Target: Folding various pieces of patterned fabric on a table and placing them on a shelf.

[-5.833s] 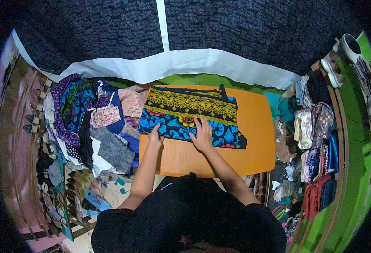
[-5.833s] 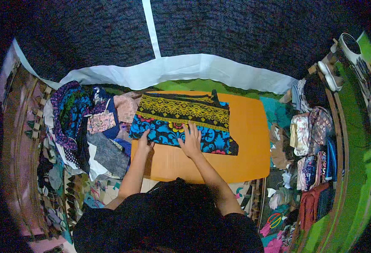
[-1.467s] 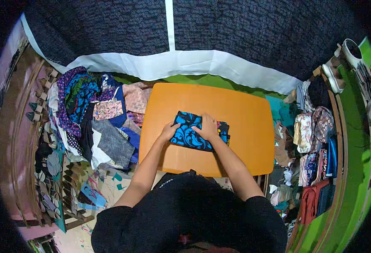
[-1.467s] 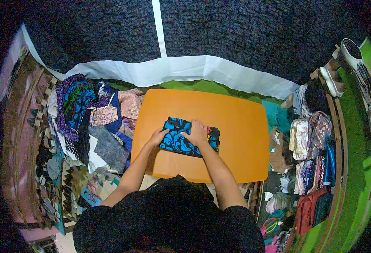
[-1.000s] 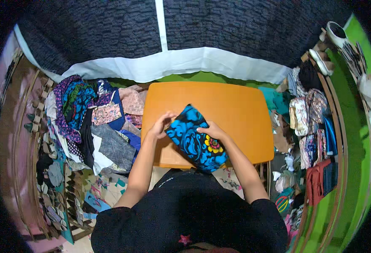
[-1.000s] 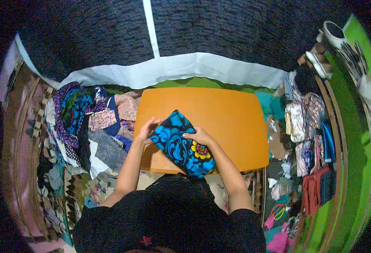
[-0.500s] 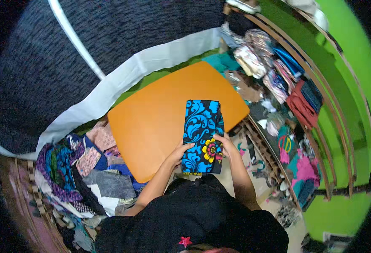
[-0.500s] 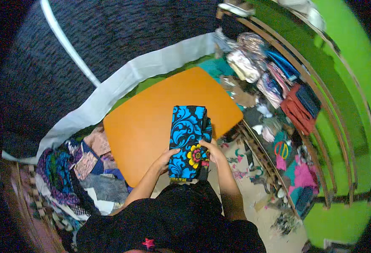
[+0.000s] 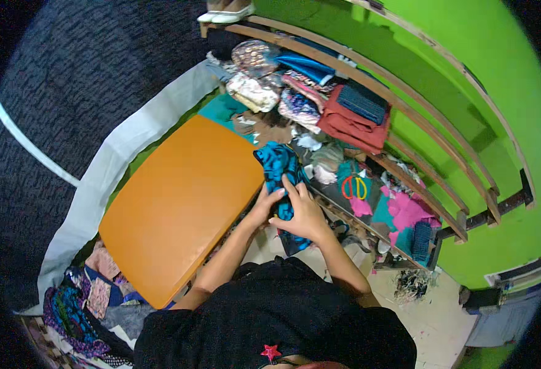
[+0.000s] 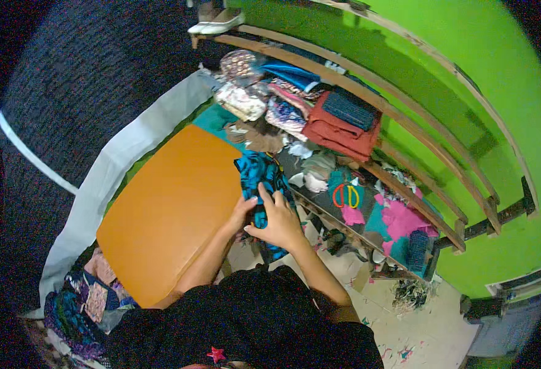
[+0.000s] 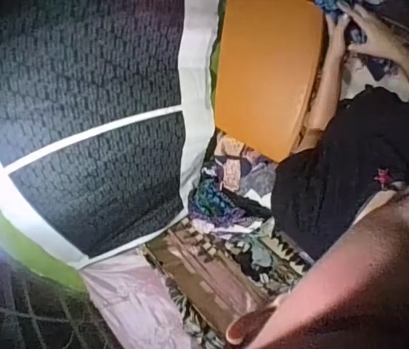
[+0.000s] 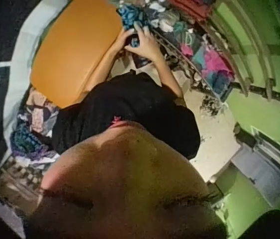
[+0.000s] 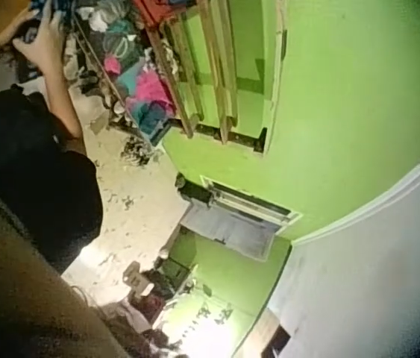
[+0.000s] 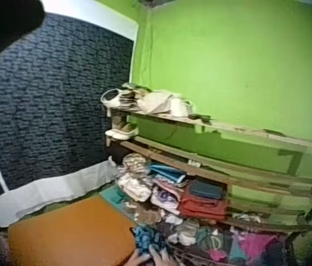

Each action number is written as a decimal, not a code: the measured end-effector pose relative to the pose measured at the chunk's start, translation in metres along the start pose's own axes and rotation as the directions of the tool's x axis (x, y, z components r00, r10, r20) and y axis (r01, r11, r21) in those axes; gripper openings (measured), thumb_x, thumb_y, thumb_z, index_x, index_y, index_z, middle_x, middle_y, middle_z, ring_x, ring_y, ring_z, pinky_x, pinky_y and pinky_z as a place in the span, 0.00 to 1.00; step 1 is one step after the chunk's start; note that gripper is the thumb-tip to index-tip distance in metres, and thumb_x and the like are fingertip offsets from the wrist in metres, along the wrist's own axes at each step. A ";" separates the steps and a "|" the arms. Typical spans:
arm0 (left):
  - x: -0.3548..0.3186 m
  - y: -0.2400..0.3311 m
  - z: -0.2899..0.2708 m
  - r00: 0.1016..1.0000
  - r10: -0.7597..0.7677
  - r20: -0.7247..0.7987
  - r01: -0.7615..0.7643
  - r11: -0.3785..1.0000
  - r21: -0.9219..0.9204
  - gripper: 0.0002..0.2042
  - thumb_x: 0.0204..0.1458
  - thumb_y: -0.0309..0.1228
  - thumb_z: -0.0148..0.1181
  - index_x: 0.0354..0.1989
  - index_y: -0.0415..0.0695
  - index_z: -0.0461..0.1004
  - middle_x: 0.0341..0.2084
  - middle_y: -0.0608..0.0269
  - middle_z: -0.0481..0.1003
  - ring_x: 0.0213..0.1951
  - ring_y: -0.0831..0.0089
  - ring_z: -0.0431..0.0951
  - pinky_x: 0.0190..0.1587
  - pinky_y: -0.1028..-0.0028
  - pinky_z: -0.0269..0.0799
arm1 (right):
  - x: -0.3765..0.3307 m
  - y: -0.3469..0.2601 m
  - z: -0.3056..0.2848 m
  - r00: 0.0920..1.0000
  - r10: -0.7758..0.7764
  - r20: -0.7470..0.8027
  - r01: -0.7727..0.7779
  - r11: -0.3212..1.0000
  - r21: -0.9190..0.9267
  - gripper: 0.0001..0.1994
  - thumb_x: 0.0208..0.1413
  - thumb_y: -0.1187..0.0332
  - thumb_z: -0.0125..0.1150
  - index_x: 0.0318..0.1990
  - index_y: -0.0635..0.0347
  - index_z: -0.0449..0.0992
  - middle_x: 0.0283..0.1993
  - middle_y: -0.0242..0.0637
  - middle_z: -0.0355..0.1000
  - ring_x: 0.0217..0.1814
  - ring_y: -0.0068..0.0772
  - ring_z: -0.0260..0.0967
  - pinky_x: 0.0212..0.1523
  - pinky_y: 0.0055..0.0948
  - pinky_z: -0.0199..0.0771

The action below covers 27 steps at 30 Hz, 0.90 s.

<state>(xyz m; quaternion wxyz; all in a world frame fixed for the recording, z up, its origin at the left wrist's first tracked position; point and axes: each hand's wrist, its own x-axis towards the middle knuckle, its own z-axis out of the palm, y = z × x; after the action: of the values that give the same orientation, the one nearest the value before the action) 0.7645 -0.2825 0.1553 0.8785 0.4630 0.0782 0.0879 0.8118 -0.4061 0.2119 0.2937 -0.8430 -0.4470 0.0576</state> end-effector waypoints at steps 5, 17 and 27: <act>0.044 -0.008 0.026 0.997 -0.053 0.051 0.050 0.997 0.053 0.22 0.43 0.29 0.54 0.48 0.40 0.59 0.37 0.63 0.68 0.37 0.74 0.69 0.40 0.74 0.66 | -0.001 0.060 -0.046 0.965 -0.071 -0.251 0.074 0.997 0.001 0.25 0.37 0.54 0.60 0.45 0.53 0.68 0.41 0.39 0.58 0.44 0.41 0.54 0.44 0.37 0.54; 0.128 0.019 0.101 0.922 -0.293 0.254 0.287 0.956 0.062 0.21 0.40 0.29 0.54 0.45 0.36 0.62 0.36 0.55 0.71 0.33 0.67 0.74 0.35 0.69 0.72 | 0.030 0.183 -0.137 0.875 0.478 -0.075 -0.103 0.335 0.936 0.22 0.46 0.63 0.56 0.49 0.62 0.62 0.45 0.32 0.65 0.46 0.25 0.60 0.47 0.25 0.59; 0.247 0.063 0.117 0.916 -0.356 0.187 0.358 0.933 0.026 0.19 0.48 0.42 0.48 0.43 0.42 0.65 0.35 0.59 0.72 0.34 0.68 0.74 0.38 0.66 0.72 | 0.142 0.227 -0.185 0.847 0.460 0.266 -0.394 0.209 0.895 0.17 0.46 0.61 0.56 0.40 0.64 0.69 0.38 0.38 0.70 0.36 0.26 0.68 0.37 0.26 0.70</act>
<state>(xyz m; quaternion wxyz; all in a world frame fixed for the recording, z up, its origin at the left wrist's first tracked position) 1.0248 -0.2846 0.2590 0.8851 0.4435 0.0775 -0.1177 1.1261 -0.4736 0.2630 0.7022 -0.6132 -0.0745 0.3541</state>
